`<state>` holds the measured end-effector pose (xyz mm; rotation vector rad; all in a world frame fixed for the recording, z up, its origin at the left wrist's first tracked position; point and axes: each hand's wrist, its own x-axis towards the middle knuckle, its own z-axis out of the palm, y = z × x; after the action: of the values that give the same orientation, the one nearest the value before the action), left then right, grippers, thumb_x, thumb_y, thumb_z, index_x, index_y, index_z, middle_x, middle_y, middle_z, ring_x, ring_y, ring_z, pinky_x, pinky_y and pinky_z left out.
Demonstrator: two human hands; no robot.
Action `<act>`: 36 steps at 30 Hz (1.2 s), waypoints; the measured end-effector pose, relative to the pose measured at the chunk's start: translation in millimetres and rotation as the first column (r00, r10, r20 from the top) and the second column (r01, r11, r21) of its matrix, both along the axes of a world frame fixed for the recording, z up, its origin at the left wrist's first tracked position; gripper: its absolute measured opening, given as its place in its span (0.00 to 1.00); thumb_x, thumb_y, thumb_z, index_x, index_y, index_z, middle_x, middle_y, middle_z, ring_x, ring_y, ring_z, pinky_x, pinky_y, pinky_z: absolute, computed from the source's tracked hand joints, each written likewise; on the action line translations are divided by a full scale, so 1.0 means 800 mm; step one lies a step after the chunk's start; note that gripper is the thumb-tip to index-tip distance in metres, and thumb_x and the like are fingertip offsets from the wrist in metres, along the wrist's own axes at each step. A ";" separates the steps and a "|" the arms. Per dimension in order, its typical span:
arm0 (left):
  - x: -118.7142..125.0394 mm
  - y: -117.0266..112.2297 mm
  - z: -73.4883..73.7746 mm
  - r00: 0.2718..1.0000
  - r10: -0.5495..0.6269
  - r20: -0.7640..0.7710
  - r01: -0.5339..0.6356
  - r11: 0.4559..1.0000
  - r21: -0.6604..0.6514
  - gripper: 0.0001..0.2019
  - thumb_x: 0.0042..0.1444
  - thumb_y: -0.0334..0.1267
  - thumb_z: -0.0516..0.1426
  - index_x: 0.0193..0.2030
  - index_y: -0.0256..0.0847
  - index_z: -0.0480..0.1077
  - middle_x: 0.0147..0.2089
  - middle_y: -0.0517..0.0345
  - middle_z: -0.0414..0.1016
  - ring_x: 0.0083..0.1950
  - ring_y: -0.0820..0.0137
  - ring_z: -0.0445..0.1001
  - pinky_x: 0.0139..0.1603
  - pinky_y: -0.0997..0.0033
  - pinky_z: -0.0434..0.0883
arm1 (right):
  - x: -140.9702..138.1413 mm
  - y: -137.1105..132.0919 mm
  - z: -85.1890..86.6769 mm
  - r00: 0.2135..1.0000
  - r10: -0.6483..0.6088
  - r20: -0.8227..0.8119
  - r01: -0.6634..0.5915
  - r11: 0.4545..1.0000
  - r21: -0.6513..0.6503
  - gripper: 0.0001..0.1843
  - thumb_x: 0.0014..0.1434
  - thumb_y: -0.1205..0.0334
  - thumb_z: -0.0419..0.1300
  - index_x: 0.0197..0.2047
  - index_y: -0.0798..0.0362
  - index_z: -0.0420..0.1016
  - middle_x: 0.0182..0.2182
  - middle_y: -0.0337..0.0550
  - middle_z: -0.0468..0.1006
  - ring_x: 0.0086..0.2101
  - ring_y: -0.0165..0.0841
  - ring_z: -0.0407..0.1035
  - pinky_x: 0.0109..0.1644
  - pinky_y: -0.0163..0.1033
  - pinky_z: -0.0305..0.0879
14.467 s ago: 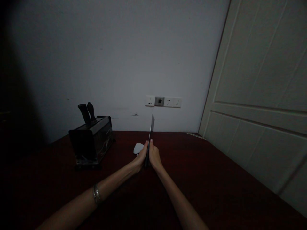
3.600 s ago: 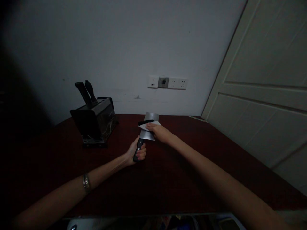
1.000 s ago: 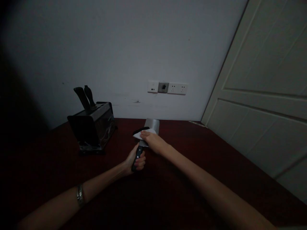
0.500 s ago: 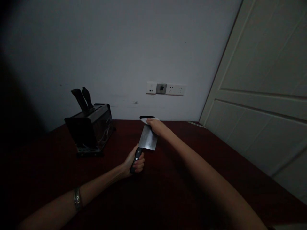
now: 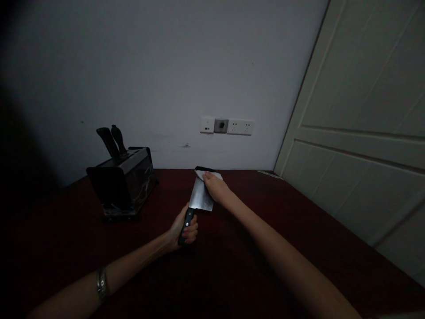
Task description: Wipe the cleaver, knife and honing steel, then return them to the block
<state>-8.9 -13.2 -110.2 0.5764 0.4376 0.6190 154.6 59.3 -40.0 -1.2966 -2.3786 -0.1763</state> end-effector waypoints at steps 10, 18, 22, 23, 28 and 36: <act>-0.002 0.003 -0.004 1.000 -0.019 0.005 0.019 1.000 0.023 0.35 0.56 0.61 0.30 0.13 0.38 0.57 0.07 0.65 0.47 0.07 0.79 0.44 0.07 0.80 0.50 | -0.027 -0.010 -0.007 0.999 -0.026 -0.044 0.028 0.999 0.036 0.32 0.46 0.81 0.45 0.57 0.67 0.57 0.59 0.59 0.56 0.59 0.40 0.49 0.61 0.46 0.49; -0.002 0.001 -0.005 0.999 -0.035 0.002 0.035 0.998 0.060 0.34 0.55 0.62 0.31 0.14 0.38 0.56 0.07 0.66 0.48 0.08 0.80 0.44 0.07 0.80 0.51 | -0.028 -0.021 -0.016 0.990 0.006 -0.138 0.011 0.992 0.124 0.35 0.43 0.81 0.45 0.58 0.69 0.55 0.60 0.61 0.53 0.61 0.40 0.44 0.63 0.46 0.46; -0.003 0.000 -0.006 0.999 -0.024 0.024 0.022 0.998 0.066 0.34 0.55 0.62 0.32 0.15 0.38 0.57 0.07 0.66 0.47 0.08 0.80 0.43 0.08 0.81 0.51 | -0.019 0.012 0.012 0.986 -0.063 -0.154 0.078 0.993 0.092 0.36 0.41 0.83 0.44 0.57 0.66 0.58 0.59 0.59 0.57 0.60 0.40 0.48 0.62 0.48 0.49; -0.003 0.000 -0.006 0.999 -0.026 0.025 0.024 0.998 0.065 0.34 0.55 0.62 0.32 0.15 0.38 0.57 0.07 0.66 0.47 0.08 0.80 0.43 0.08 0.80 0.51 | -0.017 0.015 0.016 0.986 -0.064 -0.151 0.078 0.993 0.085 0.36 0.41 0.83 0.44 0.56 0.67 0.58 0.58 0.60 0.57 0.60 0.40 0.48 0.62 0.48 0.49; -0.002 0.001 -0.005 0.999 -0.032 0.030 0.030 0.999 0.042 0.34 0.56 0.60 0.31 0.14 0.38 0.58 0.07 0.65 0.48 0.08 0.79 0.44 0.07 0.80 0.51 | -0.005 -0.010 -0.002 0.989 -0.039 -0.144 0.050 0.996 0.074 0.38 0.39 0.84 0.45 0.57 0.66 0.57 0.60 0.58 0.55 0.60 0.40 0.47 0.62 0.48 0.48; -0.003 0.003 -0.004 0.997 0.028 0.071 -0.029 0.999 0.013 0.34 0.56 0.60 0.32 0.13 0.37 0.56 0.07 0.66 0.46 0.08 0.80 0.43 0.07 0.81 0.49 | -0.022 -0.114 -0.068 0.988 0.090 -0.127 -0.094 0.995 -0.027 0.44 0.37 0.85 0.45 0.61 0.60 0.52 0.61 0.55 0.51 0.60 0.39 0.45 0.61 0.47 0.50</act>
<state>-11.5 -10.5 -113.1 0.5610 0.3760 0.6682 136.8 -32.1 -94.3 -1.1730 -2.3370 -0.0274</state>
